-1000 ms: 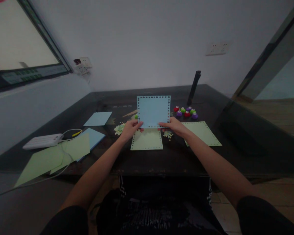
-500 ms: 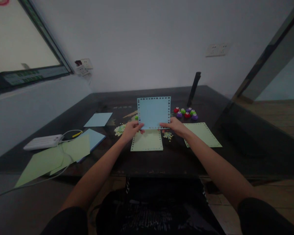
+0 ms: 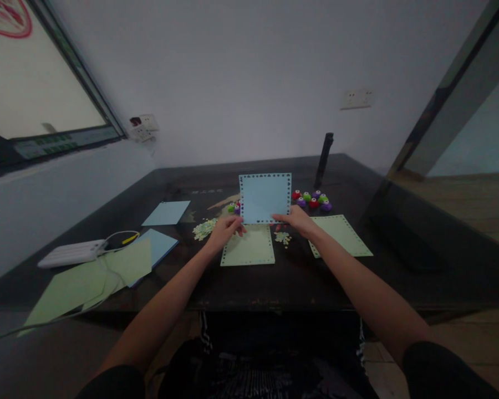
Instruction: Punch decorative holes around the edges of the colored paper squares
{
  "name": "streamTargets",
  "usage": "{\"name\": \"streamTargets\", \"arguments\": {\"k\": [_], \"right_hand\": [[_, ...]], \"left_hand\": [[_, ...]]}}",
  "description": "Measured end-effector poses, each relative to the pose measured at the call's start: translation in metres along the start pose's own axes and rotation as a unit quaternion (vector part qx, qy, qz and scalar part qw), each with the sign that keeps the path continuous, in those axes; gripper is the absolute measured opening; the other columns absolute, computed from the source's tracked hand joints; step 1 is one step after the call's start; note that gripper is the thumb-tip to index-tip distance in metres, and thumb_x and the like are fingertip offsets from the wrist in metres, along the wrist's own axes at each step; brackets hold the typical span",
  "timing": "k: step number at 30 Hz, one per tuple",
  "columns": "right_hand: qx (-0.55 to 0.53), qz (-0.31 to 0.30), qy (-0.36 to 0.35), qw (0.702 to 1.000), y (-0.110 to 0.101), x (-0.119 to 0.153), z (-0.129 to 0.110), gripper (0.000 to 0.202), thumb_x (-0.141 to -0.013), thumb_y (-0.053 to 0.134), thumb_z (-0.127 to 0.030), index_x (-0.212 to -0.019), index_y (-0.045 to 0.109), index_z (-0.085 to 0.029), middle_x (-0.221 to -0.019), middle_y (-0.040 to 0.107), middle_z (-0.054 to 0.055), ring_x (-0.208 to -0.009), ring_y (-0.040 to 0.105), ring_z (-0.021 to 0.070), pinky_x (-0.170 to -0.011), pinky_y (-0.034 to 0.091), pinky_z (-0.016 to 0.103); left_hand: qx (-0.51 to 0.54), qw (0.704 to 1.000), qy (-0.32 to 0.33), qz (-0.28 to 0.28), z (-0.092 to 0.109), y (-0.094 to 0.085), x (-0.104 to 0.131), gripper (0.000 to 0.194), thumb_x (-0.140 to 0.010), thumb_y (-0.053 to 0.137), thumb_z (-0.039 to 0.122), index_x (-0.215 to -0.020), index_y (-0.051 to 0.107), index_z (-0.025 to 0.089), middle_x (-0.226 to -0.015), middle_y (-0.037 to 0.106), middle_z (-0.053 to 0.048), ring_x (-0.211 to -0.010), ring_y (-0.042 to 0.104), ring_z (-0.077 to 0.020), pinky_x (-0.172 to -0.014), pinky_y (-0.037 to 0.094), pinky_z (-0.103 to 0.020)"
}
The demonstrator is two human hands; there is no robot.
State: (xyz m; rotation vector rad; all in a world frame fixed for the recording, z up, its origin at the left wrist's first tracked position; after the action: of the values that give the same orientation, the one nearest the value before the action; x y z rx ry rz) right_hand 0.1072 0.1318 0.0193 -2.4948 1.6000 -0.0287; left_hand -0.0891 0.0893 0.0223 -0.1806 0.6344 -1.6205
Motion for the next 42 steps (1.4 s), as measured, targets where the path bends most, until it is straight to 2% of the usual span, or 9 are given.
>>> {"name": "streamTargets", "arguments": {"k": [8, 13, 17, 20, 23, 26, 30, 34, 42], "right_hand": [[-0.019, 0.082, -0.031, 0.996, -0.023, -0.002, -0.011, 0.030, -0.066, 0.067, -0.037, -0.080, 0.061, -0.011, -0.069, 0.070, 0.010, -0.046, 0.057, 0.0120, -0.045, 0.036, 0.023], [-0.010, 0.099, -0.037, 0.994, -0.030, 0.010, -0.022, 0.029, -0.067, 0.066, -0.035, -0.082, 0.061, -0.011, -0.069, 0.071, 0.010, -0.046, 0.058, 0.0124, -0.045, 0.037, 0.022], [-0.015, 0.104, -0.033, 0.994, -0.032, 0.019, -0.021, 0.027, -0.068, 0.067, -0.034, -0.080, 0.062, -0.011, -0.067, 0.070, 0.010, -0.045, 0.057, 0.0126, -0.042, 0.036, 0.022], [-0.027, 0.107, -0.023, 0.994, -0.032, 0.024, -0.017, 0.023, -0.068, 0.068, -0.031, -0.078, 0.061, -0.012, -0.066, 0.070, 0.009, -0.045, 0.058, 0.0127, -0.042, 0.036, 0.022], [-0.034, 0.111, -0.017, 0.993, -0.032, 0.026, -0.015, 0.020, -0.068, 0.068, -0.028, -0.077, 0.061, -0.012, -0.065, 0.070, 0.008, -0.045, 0.057, 0.0122, -0.041, 0.036, 0.021], [-0.037, 0.106, -0.022, 0.993, -0.032, 0.027, -0.016, 0.018, -0.068, 0.067, -0.027, -0.076, 0.061, -0.012, -0.064, 0.070, 0.009, -0.043, 0.056, 0.0116, -0.040, 0.036, 0.021], [-0.034, 0.095, -0.031, 0.994, -0.033, 0.029, -0.017, 0.021, -0.068, 0.067, -0.032, -0.073, 0.063, -0.011, -0.066, 0.070, 0.010, -0.045, 0.057, 0.0117, -0.043, 0.038, 0.022], [-0.048, 0.091, -0.032, 0.994, -0.034, 0.033, -0.016, 0.025, -0.067, 0.068, -0.035, -0.074, 0.064, -0.011, -0.066, 0.070, 0.010, -0.046, 0.057, 0.0125, -0.045, 0.039, 0.023], [-0.081, 0.084, -0.029, 0.993, -0.031, 0.037, -0.014, 0.025, -0.070, 0.066, -0.034, -0.081, 0.062, -0.011, -0.067, 0.070, 0.010, -0.048, 0.058, 0.0127, -0.046, 0.039, 0.024]], "left_hand": [[-0.106, 0.991, 0.008, 0.079, -0.010, -0.023, -0.010, 0.023, -0.081, 0.052, 0.034, -0.089, 0.064, 0.016, -0.079, 0.069, -0.005, -0.066, 0.063, -0.0160, -0.066, 0.048, -0.028], [-0.204, 0.970, 0.014, 0.132, -0.019, -0.052, -0.037, 0.020, -0.080, 0.053, 0.024, -0.095, 0.064, 0.017, -0.093, 0.068, -0.006, -0.079, 0.062, -0.0163, -0.074, 0.047, -0.028], [-0.288, 0.946, -0.037, 0.144, -0.042, -0.062, -0.060, 0.022, -0.080, 0.052, 0.020, -0.098, 0.064, 0.017, -0.090, 0.067, -0.007, -0.083, 0.061, -0.0177, -0.076, 0.046, -0.029], [-0.325, 0.934, -0.041, 0.146, -0.049, -0.054, -0.069, 0.023, -0.080, 0.051, 0.020, -0.099, 0.064, 0.016, -0.095, 0.064, -0.009, -0.088, 0.060, -0.0183, -0.080, 0.045, -0.029], [-0.365, 0.920, -0.023, 0.141, -0.043, -0.039, -0.071, 0.023, -0.083, 0.051, 0.026, -0.100, 0.064, 0.017, -0.099, 0.061, -0.009, -0.095, 0.057, -0.0200, -0.083, 0.043, -0.030], [-0.410, 0.903, -0.036, 0.120, -0.038, -0.025, -0.070, 0.027, -0.082, 0.053, 0.035, -0.101, 0.063, 0.019, -0.100, 0.059, -0.009, -0.097, 0.056, -0.0234, -0.084, 0.042, -0.033], [-0.455, 0.884, -0.044, 0.093, -0.030, -0.013, -0.066, 0.030, -0.080, 0.057, 0.033, -0.106, 0.061, 0.018, -0.104, 0.059, -0.011, -0.101, 0.056, -0.0253, -0.082, 0.043, -0.032], [-0.457, 0.885, -0.059, 0.065, -0.027, -0.008, -0.061, 0.031, -0.082, 0.056, 0.032, -0.109, 0.057, 0.018, -0.112, 0.058, -0.012, -0.101, 0.057, -0.0242, -0.080, 0.043, -0.031], [-0.451, 0.888, -0.082, 0.023, -0.030, -0.001, -0.059, 0.038, -0.077, 0.057, 0.024, -0.114, 0.051, 0.017, -0.106, 0.063, -0.014, -0.095, 0.060, -0.0265, -0.077, 0.045, -0.034]]}}
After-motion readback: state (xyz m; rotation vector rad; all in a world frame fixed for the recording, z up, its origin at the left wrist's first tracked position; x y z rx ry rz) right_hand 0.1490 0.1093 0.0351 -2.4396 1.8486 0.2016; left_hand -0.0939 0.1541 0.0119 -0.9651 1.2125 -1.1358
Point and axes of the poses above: each hand's wrist, its own x-axis away from the middle knuckle, its own y-axis out of the palm, z = x × y, the point moved 8 cm from there along -x, towards the middle knuckle
